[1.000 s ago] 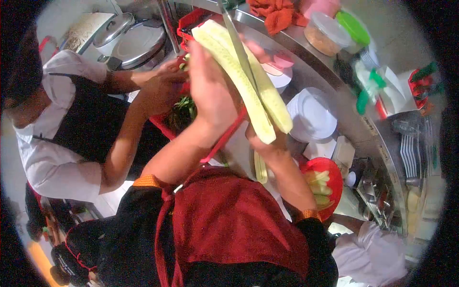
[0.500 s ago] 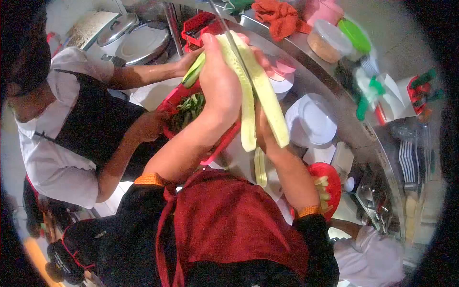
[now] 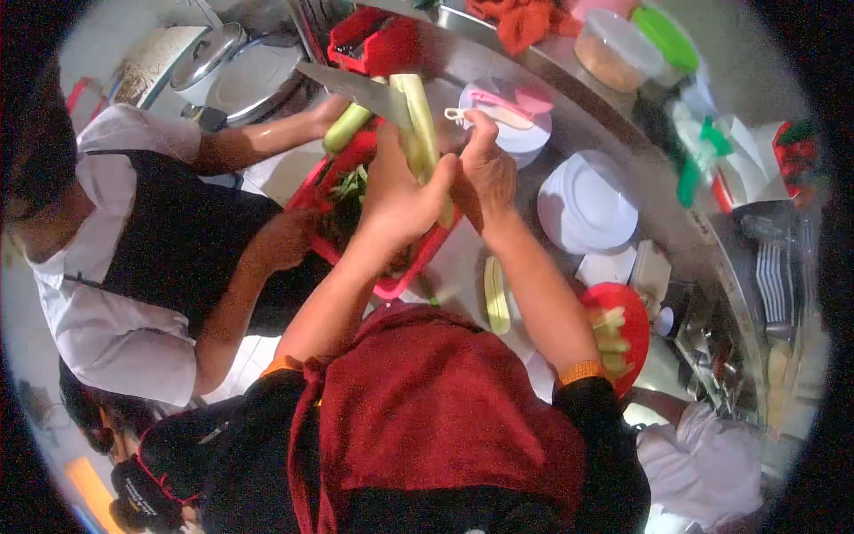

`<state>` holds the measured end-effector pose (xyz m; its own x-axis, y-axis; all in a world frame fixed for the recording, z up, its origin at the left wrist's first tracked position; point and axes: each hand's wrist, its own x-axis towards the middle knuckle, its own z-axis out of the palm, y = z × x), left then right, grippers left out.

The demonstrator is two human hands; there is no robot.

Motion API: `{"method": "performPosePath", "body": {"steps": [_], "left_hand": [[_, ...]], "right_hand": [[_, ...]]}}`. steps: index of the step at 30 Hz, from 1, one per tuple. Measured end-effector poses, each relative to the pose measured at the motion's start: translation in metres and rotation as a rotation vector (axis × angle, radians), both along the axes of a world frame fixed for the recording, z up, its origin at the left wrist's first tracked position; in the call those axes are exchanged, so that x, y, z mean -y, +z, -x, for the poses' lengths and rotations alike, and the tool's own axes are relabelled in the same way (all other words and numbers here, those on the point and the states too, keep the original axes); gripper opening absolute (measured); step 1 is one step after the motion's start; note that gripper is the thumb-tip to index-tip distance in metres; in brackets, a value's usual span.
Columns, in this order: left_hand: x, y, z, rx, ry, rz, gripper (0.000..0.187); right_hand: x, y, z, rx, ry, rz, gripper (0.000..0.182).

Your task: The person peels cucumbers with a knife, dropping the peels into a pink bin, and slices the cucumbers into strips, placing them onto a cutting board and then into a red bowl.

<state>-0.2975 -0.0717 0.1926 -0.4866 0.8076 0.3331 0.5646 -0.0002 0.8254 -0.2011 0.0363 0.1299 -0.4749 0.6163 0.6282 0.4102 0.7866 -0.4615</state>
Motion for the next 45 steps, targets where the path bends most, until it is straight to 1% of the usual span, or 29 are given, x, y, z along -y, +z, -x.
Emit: {"method": "performPosePath", "body": {"steps": [2, 4, 5, 6, 8, 9, 10, 12, 13, 14, 15, 16, 18, 20, 22, 24, 25, 26, 27, 28, 31, 33, 34, 35, 37, 39, 41, 44, 45], "left_hand": [[0.006, -0.016, -0.003, 0.036, -0.044, -0.046, 0.054], [0.02, -0.04, -0.007, 0.083, -0.135, 0.103, 0.05], [0.023, -0.061, -0.006, 0.055, -0.124, 0.268, 0.046], [0.025, -0.078, -0.002, 0.061, -0.131, 0.286, 0.046], [0.029, -0.105, 0.009, -0.056, -0.084, 0.413, 0.047], [0.03, -0.114, 0.017, -0.056, -0.111, 0.45, 0.057], [0.029, -0.127, 0.022, -0.059, -0.122, 0.456, 0.057], [0.027, -0.15, 0.025, 0.007, -0.15, 0.393, 0.067], [0.024, -0.146, 0.02, 0.014, -0.158, 0.401, 0.067], [0.018, -0.138, 0.008, 0.094, -0.316, 0.503, 0.072], [0.014, -0.135, -0.004, 0.17, -0.476, 0.602, 0.077], [0.013, -0.152, -0.019, 0.185, -0.405, 0.723, 0.09], [0.002, -0.239, -0.045, -0.012, -0.584, 0.657, 0.094], [-0.002, -0.257, -0.071, -0.049, -0.592, 0.744, 0.098], [-0.003, -0.273, -0.089, -0.094, -0.598, 0.826, 0.102], [-0.007, -0.298, -0.095, -0.316, -0.592, 0.779, 0.104], [-0.009, -0.351, -0.092, -0.139, -0.562, 0.845, 0.095], [-0.007, -0.329, -0.098, -0.145, -0.58, 0.85, 0.095], [-0.005, -0.28, -0.102, -0.168, -0.567, 0.924, 0.09], [-0.005, -0.252, -0.107, -0.192, -0.551, 0.994, 0.086], [-0.003, -0.274, -0.106, -0.369, -0.59, 0.967, 0.09], [-0.003, -0.256, -0.102, -0.398, -0.607, 0.976, 0.088], [-0.004, -0.247, -0.099, -0.421, -0.617, 0.978, 0.086], [-0.004, -0.258, -0.091, -0.424, -0.618, 0.979, 0.086], [-0.003, -0.293, -0.073, -0.245, -0.543, 0.885, 0.085], [0.004, -0.289, -0.071, -0.215, -0.483, 0.804, 0.079], [0.013, -0.295, -0.066, -0.181, -0.42, 0.729, 0.073], [0.023, -0.309, -0.062, -0.206, -0.456, 0.702, 0.071], [0.026, -0.309, -0.064, -0.282, -0.457, 0.7, 0.067]], "right_hand": [[-0.01, -0.01, 0.002, -0.028, -0.048, -0.045, 0.059], [-0.01, -0.021, 0.004, -0.076, -0.113, -0.116, 0.043], [-0.007, -0.012, 0.005, -0.11, -0.111, -0.041, 0.047], [-0.007, -0.01, 0.001, -0.104, -0.118, -0.023, 0.047], [-0.005, -0.014, -0.01, 0.109, -0.179, 0.236, 0.053], [-0.003, -0.026, -0.02, 0.088, -0.151, 0.233, 0.046], [0.002, -0.042, -0.032, 0.086, -0.162, 0.24, 0.046], [0.025, -0.078, -0.065, -0.186, -0.013, 0.315, 0.035], [0.039, -0.093, -0.083, -0.157, -0.127, 0.332, 0.031], [0.055, -0.103, -0.1, -0.127, -0.239, 0.349, 0.028], [0.068, -0.11, -0.119, -0.147, -0.247, 0.44, 0.031], [0.081, -0.113, -0.138, -0.169, -0.258, 0.53, 0.035], [0.109, -0.112, -0.172, -0.056, -0.377, 0.54, 0.033], [0.127, -0.114, -0.201, 0.051, -0.503, 0.548, 0.031], [0.143, -0.13, -0.227, 0.154, -0.605, 0.907, 0.031], [0.161, -0.164, -0.244, 0.14, -0.638, 0.832, 0.032], [0.17, -0.181, -0.25, 0.149, -0.596, 0.746, 0.034], [0.178, -0.189, -0.255, 0.16, -0.552, 0.662, 0.036], [0.182, -0.178, -0.247, 0.146, -0.562, 0.73, 0.044], [0.183, -0.18, -0.239, 0.141, -0.576, 0.734, 0.044], [0.179, -0.195, -0.224, 0.195, -0.648, 0.679, 0.055], [0.174, -0.213, -0.22, 0.086, -0.638, 0.86, 0.067], [0.174, -0.217, -0.222, 0.082, -0.64, 0.862, 0.067], [0.172, -0.215, -0.224, 0.11, -0.59, 0.955, 0.07], [0.173, -0.222, -0.23, 0.142, -0.533, 1.049, 0.074], [0.173, -0.235, -0.236, 0.067, -0.451, 1.286, 0.078], [0.178, -0.231, -0.239, 0.113, -0.454, 1.197, 0.077], [0.182, -0.226, -0.232, 0.17, -0.457, 1.054, 0.077], [0.182, -0.228, -0.231, 0.183, -0.46, 1.005, 0.077]]}}
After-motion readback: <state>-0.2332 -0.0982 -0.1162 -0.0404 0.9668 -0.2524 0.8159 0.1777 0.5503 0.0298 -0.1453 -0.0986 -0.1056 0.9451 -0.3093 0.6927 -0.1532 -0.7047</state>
